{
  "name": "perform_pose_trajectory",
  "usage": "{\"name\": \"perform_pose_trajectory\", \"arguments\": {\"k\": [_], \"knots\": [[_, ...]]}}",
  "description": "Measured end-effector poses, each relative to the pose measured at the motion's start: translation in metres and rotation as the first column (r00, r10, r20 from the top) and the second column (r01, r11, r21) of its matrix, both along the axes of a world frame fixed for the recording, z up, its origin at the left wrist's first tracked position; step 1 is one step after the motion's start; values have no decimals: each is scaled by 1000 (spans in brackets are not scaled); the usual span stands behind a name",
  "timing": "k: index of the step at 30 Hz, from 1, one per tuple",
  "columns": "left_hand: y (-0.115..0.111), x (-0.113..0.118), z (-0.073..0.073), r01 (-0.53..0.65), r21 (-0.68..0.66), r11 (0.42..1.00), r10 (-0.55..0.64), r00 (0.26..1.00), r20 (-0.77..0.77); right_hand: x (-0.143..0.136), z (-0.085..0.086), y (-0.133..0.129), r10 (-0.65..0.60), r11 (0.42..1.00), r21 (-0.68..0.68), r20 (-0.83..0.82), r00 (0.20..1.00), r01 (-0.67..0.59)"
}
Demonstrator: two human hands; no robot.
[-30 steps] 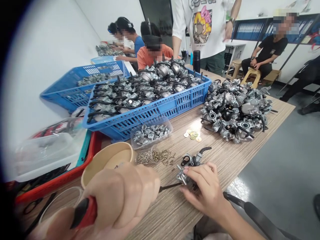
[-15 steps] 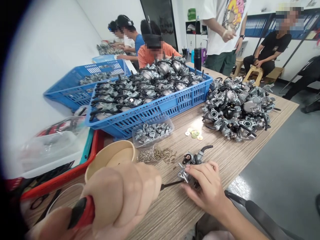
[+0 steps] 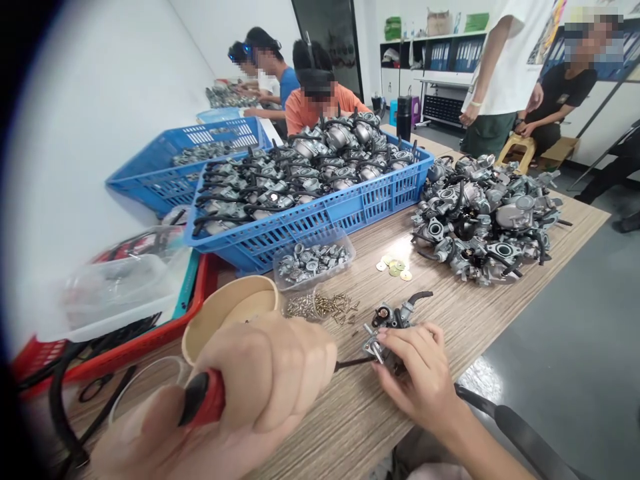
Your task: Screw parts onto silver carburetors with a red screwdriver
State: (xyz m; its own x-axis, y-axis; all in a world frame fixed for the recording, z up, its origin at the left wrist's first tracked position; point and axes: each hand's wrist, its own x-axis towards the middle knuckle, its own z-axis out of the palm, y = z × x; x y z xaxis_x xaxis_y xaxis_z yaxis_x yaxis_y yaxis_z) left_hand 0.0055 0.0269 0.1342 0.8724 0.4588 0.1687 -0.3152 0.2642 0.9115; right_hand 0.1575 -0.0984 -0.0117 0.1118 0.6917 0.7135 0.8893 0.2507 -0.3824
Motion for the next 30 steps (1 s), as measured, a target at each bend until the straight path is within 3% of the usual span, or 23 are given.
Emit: {"name": "perform_pose_trajectory", "arguments": {"k": [5, 20, 30], "knots": [[0, 3, 2, 27, -110, 994, -22, 999, 43, 0, 2, 1, -5, 1000, 6, 29, 1000, 5], [-3, 1, -11, 20, -113, 993, -1, 987, 161, 0, 4, 2, 26, 999, 20, 51, 998, -27], [-2, -2, -16, 1, -40, 999, 9, 970, 242, 1, 2, 2, 31, 999, 15, 63, 998, -32]]}}
